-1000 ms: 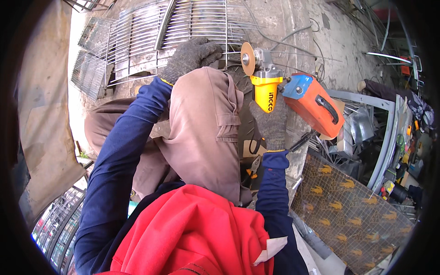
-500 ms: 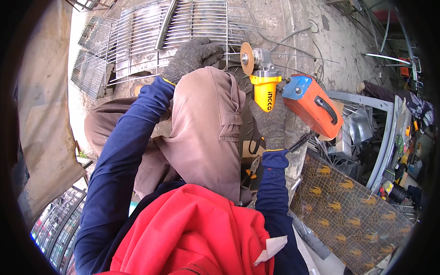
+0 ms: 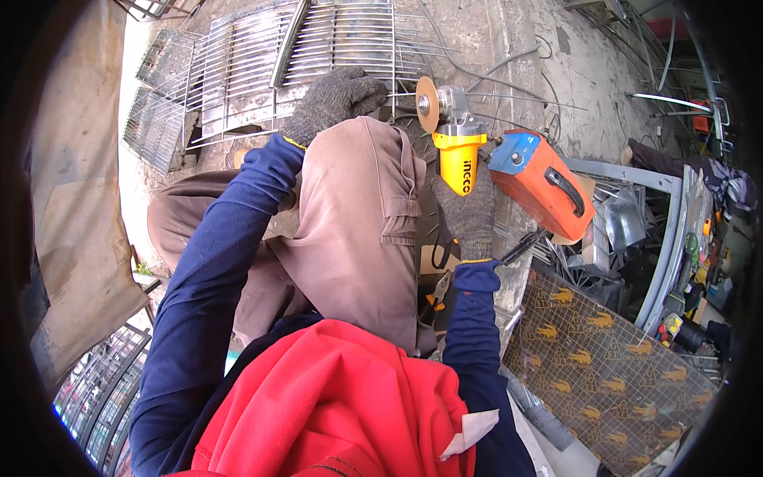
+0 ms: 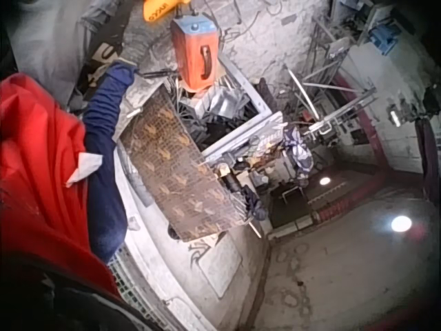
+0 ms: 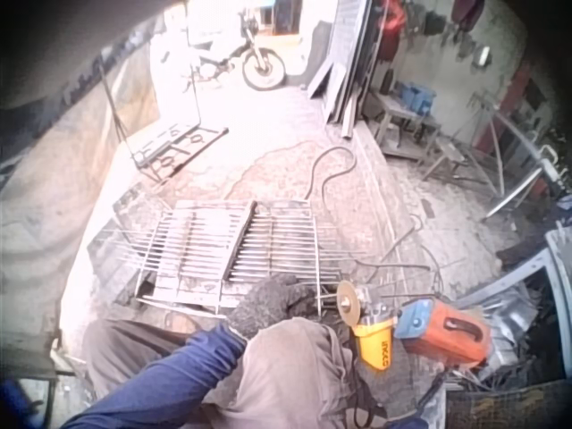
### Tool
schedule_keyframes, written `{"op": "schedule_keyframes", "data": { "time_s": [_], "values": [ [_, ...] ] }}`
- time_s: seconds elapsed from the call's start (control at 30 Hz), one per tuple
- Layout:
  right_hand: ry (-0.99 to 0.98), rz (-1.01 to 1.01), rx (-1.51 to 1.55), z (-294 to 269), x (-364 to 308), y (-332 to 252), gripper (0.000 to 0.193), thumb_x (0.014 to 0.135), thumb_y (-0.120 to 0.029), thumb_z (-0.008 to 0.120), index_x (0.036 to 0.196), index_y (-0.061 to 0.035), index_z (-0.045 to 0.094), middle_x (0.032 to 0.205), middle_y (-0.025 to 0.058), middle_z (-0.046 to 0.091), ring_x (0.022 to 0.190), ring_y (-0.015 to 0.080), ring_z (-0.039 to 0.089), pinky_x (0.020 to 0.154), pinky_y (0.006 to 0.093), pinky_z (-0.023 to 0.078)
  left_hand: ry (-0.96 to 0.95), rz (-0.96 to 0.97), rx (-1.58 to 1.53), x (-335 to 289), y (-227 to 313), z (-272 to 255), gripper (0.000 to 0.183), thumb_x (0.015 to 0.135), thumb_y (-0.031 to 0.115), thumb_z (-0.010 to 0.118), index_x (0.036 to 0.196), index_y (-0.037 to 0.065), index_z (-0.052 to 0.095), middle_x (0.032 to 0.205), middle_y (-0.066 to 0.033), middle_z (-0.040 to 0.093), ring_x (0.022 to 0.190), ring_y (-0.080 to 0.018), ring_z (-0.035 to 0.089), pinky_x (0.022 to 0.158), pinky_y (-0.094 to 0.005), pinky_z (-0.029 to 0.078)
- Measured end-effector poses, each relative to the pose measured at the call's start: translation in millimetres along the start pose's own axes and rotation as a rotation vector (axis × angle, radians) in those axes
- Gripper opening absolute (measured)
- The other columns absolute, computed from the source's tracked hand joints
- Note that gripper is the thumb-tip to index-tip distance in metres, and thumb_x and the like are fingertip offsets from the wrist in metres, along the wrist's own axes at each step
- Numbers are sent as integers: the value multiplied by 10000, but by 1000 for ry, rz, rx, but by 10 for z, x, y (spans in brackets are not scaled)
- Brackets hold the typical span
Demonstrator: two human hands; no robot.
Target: The recorder is measuring and cutting metal rods to fabricate or repair a metal grate structure.
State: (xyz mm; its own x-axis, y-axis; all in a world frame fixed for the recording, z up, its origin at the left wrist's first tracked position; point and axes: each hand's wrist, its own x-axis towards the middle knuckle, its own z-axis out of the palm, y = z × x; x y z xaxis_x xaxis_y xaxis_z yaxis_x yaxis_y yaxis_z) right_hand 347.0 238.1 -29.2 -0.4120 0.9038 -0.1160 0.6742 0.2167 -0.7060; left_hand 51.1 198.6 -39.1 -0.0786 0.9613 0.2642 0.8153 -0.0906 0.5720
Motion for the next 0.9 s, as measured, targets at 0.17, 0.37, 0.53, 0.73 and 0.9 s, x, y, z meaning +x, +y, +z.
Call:
{"op": "schedule_keyframes", "data": {
  "time_s": [0.17, 0.37, 0.53, 0.73, 0.9],
  "values": [
    [11, 18, 35, 5, 10, 37, 619, 693, -236, 833, 1189, -15, 536, 1023, 176, 617, 940, 328, 616, 830, 434, 487, 41, 40, 10, -12, 14, 21, 321, 841, 279, 685, 1115, 110, 675, 1015, -151, 619, 946, -357, 606, 822, -442, 504],
    [13, -4, -17, 1, 3, 93, 571, 723, -221, 808, 1186, -27, 538, 1021, 157, 623, 931, 308, 621, 824, 418, 493, 33, 56, 33, -11, 3, 44, 326, 829, 269, 687, 1113, 110, 676, 1017, -148, 619, 950, -354, 605, 824, -442, 503],
    [-3, -9, 4, -52, -22, 31, 522, 755, -211, 784, 1182, -37, 539, 1012, 139, 629, 910, 285, 627, 812, 402, 499, -69, -25, 23, -23, 60, 22, 362, 860, 332, 639, 1153, 120, 660, 1127, -131, 615, 1068, -345, 576, 927, -444, 473],
    [-5, -4, -18, -76, -30, -3, 519, 765, -216, 782, 1183, -33, 536, 1010, 137, 627, 904, 286, 623, 813, 404, 498, 43, 75, 5, -7, 66, 47, 292, 828, 252, 682, 1084, 111, 675, 1002, -144, 625, 943, -354, 606, 824, -443, 505],
    [11, -5, 2, -63, -22, 39, 513, 771, -211, 777, 1183, -26, 533, 1002, 135, 624, 895, 278, 624, 800, 397, 501, -44, -40, -30, -4, 153, 9, 294, 870, 316, 637, 1073, 107, 671, 1038, -142, 620, 1001, -350, 582, 859, -450, 483]
  ]
}}
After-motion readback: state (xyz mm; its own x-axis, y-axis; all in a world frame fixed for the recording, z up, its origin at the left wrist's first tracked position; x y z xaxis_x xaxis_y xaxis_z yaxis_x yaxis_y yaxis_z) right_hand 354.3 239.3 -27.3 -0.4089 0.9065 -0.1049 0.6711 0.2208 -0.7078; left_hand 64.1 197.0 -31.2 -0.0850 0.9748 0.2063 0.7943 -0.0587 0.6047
